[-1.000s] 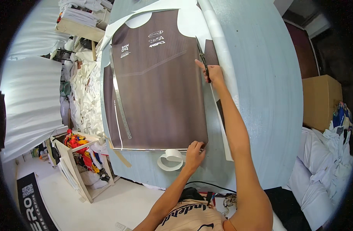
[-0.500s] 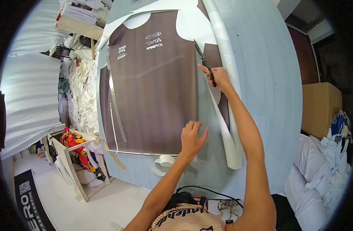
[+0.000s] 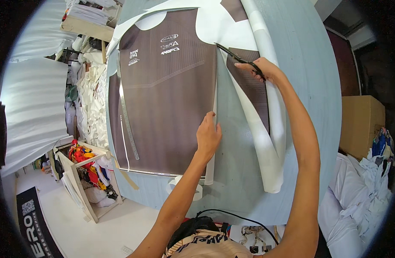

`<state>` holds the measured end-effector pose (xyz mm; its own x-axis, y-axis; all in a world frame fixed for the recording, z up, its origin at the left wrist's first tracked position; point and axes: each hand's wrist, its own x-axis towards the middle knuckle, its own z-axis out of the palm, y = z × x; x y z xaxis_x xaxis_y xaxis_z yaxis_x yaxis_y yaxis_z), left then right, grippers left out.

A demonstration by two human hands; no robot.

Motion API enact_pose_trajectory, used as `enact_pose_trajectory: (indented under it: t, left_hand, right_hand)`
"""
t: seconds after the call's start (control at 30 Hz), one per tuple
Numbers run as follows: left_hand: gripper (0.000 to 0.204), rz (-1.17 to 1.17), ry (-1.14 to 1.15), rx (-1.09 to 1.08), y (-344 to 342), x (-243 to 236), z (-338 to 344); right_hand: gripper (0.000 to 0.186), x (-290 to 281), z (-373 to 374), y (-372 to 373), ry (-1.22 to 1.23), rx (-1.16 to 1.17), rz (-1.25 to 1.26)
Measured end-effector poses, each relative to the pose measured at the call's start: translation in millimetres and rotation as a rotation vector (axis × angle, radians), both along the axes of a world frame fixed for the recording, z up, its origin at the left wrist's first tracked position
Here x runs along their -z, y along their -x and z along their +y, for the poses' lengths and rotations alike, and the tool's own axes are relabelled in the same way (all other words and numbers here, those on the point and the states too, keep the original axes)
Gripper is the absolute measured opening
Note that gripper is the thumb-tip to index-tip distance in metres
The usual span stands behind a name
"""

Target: Cutting out shirt patterns from printed fabric sheets using scissors.

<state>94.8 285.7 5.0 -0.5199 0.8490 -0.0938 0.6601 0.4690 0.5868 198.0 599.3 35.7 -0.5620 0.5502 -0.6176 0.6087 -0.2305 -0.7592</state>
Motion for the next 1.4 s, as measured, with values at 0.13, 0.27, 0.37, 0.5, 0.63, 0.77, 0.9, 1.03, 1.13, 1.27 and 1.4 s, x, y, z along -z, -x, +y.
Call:
enact_pose_trajectory:
  t: [0.13,0.27,0.37,0.5,0.63,0.77,0.9,1.03,1.13,1.27,1.4]
  left_hand:
    - [0.035,-0.026,-0.048,-0.016,2,6,-5]
    - [0.031,-0.018,-0.102,-0.019,3,11,-7]
    - [0.030,-0.048,-0.067,-0.027,4,12,-8]
    - [0.031,-0.035,-0.097,-0.045,4,14,-11]
    - [0.031,-0.030,-0.117,-0.036,6,15,-14]
    - [0.032,-0.071,-0.120,-0.045,10,16,-11]
    - [0.031,-0.061,-0.159,-0.032,13,11,-12]
    - [0.029,-0.053,-0.190,-0.039,13,9,-10]
    - [0.029,-0.064,-0.200,-0.031,7,10,-5]
    - [0.028,-0.041,-0.129,-0.037,30,7,-26]
    - [0.027,-0.080,-0.149,-0.028,9,1,-9]
  right_hand:
    - [0.055,-5,8,4,-0.078,-0.093,-0.082]
    - [0.056,1,31,0,-0.061,-0.143,0.006]
    - [0.035,6,46,0,-0.214,-0.323,-0.107]
    - [0.040,-5,65,3,-0.250,-0.396,-0.180]
    - [0.059,-10,72,8,-0.148,-0.358,-0.126]
    - [0.059,-5,79,17,-0.122,-0.356,-0.122]
    - [0.057,5,79,25,-0.099,-0.365,-0.057]
    - [0.060,-1,71,28,-0.148,-0.368,-0.064]
    - [0.057,-13,68,28,-0.132,-0.332,-0.078]
    - [0.054,9,31,72,-0.089,-0.276,-0.016]
    - [0.052,-6,26,63,-0.013,-0.012,0.025]
